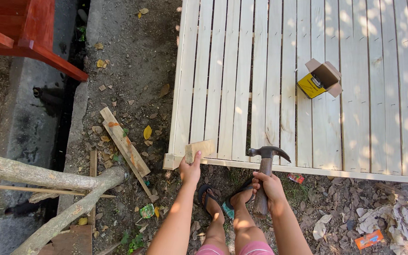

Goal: The person hammers nails into a slatted wooden frame laid on the ground outdoors, using a claw hammer. They hold a small wood block, use it to press and position nails, hammer nails along the frame edges, and reposition a loose wood strip along the frame while working around the structure.

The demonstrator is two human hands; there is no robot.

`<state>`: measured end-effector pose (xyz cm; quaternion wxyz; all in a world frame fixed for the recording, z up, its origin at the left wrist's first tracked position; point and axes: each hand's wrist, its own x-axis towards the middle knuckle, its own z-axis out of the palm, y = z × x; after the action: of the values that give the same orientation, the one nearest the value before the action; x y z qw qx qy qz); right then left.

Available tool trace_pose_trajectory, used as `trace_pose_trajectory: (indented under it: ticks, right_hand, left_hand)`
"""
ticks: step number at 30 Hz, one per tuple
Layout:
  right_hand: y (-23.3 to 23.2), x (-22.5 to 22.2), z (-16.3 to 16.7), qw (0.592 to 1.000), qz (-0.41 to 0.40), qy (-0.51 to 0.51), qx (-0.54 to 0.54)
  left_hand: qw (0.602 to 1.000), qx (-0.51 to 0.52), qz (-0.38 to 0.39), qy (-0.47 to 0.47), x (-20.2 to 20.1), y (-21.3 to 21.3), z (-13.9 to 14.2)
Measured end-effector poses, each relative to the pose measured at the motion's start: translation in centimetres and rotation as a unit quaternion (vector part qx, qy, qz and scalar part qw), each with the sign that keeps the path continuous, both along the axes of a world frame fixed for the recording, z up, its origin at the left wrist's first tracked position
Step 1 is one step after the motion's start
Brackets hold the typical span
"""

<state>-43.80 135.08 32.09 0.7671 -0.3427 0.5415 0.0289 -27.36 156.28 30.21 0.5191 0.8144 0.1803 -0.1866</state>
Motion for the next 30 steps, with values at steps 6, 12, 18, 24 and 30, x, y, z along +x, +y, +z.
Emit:
trace_pose_trajectory:
  ticks: [6,12,18,24,30]
  right_hand:
    - [0.3,-0.1,0.1,1.000,0.019,0.008,-0.009]
    - [0.3,-0.5,-0.4,0.999,0.029,0.020,-0.021]
    - [0.9,-1.1,-1.1,0.999,0.034,0.031,-0.024]
    - [1.2,-0.7,-2.3,0.996,0.052,0.062,-0.027]
    - [0.3,0.7,-3.5,0.988,0.111,0.062,-0.085]
  left_hand:
    - [0.999,-0.030,-0.038,-0.022,-1.1,-0.6,-1.1]
    - [0.997,0.028,-0.066,-0.006,-1.6,-0.8,-2.3]
    - [0.998,0.017,-0.065,-0.015,-2.0,-0.5,-3.4]
    - [0.997,0.020,-0.075,-0.026,-1.1,-0.4,-4.6]
    - [0.998,-0.019,-0.023,-0.057,-0.1,0.2,-6.0]
